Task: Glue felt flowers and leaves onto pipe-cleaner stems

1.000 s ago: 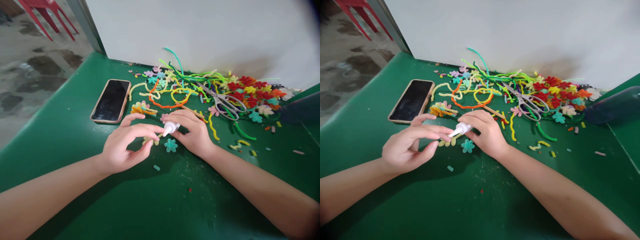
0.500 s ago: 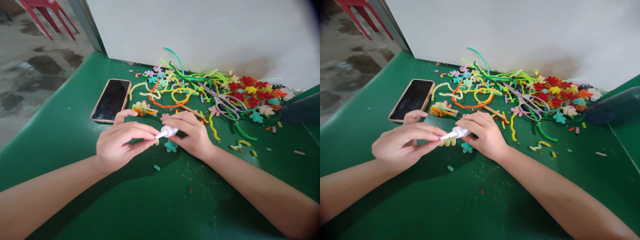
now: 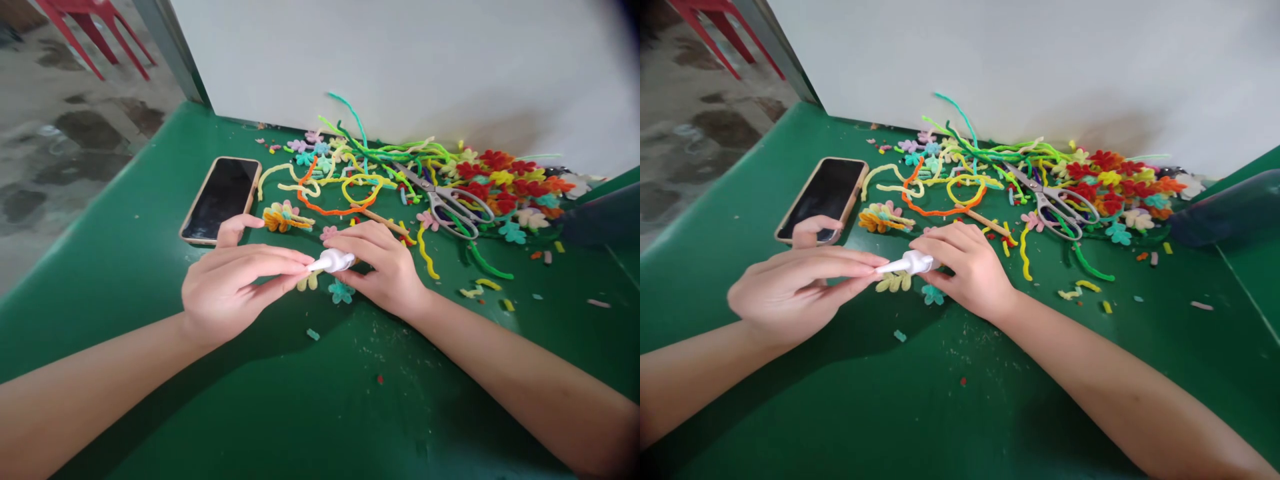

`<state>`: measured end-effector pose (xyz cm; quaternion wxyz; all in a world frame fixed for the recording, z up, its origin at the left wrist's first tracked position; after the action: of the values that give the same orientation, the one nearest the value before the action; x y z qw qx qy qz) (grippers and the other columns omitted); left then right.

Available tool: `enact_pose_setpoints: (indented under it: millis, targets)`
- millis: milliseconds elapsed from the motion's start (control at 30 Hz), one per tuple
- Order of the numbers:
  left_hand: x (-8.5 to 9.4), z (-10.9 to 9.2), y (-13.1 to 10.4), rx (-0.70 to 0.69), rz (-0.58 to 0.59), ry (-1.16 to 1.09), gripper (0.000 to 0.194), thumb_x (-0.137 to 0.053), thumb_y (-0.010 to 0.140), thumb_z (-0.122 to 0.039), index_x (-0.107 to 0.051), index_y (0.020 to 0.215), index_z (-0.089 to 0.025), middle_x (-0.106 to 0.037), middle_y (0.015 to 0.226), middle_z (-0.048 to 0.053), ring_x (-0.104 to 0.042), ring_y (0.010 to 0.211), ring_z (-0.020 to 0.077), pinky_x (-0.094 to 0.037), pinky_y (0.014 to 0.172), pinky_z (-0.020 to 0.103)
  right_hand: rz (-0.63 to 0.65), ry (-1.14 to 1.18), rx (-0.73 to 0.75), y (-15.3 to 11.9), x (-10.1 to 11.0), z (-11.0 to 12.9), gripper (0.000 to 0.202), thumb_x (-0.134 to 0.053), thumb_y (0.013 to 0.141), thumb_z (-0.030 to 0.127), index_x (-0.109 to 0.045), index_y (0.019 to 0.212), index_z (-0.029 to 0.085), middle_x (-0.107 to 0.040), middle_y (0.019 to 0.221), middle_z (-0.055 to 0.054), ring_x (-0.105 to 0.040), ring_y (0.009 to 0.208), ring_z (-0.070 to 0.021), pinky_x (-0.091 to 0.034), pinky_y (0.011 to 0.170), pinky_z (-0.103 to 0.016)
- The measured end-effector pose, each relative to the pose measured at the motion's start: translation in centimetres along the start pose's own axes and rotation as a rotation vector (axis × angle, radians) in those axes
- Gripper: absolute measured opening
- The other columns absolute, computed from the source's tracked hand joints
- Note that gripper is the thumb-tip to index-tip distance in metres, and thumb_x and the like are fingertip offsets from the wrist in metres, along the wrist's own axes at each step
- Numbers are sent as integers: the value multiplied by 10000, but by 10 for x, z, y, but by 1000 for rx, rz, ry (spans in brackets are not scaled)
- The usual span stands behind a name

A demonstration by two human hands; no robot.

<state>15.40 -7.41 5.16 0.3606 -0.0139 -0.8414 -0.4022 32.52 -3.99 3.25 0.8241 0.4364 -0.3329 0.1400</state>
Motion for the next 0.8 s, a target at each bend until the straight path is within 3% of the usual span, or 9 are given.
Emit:
enact_pose_setpoints:
  millis: [100, 333, 800]
  targets:
    - [1, 1, -2, -18, -27, 5, 182, -714, 798, -138, -654, 877, -290, -761, 867, -81, -721, 699, 133, -542, 567, 289, 4, -9, 3, 0, 0, 0, 204, -639, 853, 242, -637, 1056, 221, -719, 1027, -65, -655, 1003, -207, -506, 840, -384]
    - [2, 1, 0, -71, -69, -1, 208, -714, 786, -120, -634, 874, -290, -751, 891, -55, -708, 721, 155, -525, 869, 446, -5, -50, 13, 0, 1, 1, 215, -638, 855, 237, -635, 1069, 217, -722, 1027, -65, -661, 984, -205, -491, 830, -379]
    - [-3, 5, 1, -47, -58, -31, 160, -656, 808, -126, -601, 865, -265, -707, 906, -20, -650, 739, 155, -507, 826, 408, 11, -30, -36, 0, 0, 0, 231, -643, 851, 252, -641, 1082, 246, -722, 1037, -50, -662, 993, -207, -495, 843, -381]
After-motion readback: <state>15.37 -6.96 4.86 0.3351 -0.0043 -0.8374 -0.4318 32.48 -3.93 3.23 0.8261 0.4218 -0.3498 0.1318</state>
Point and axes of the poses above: each hand's wrist, its own y-axis towards the middle knuckle, its own x-axis out of the back of the hand, z = x × y, the point moved 6 cm from there along y, towards the middle knuckle
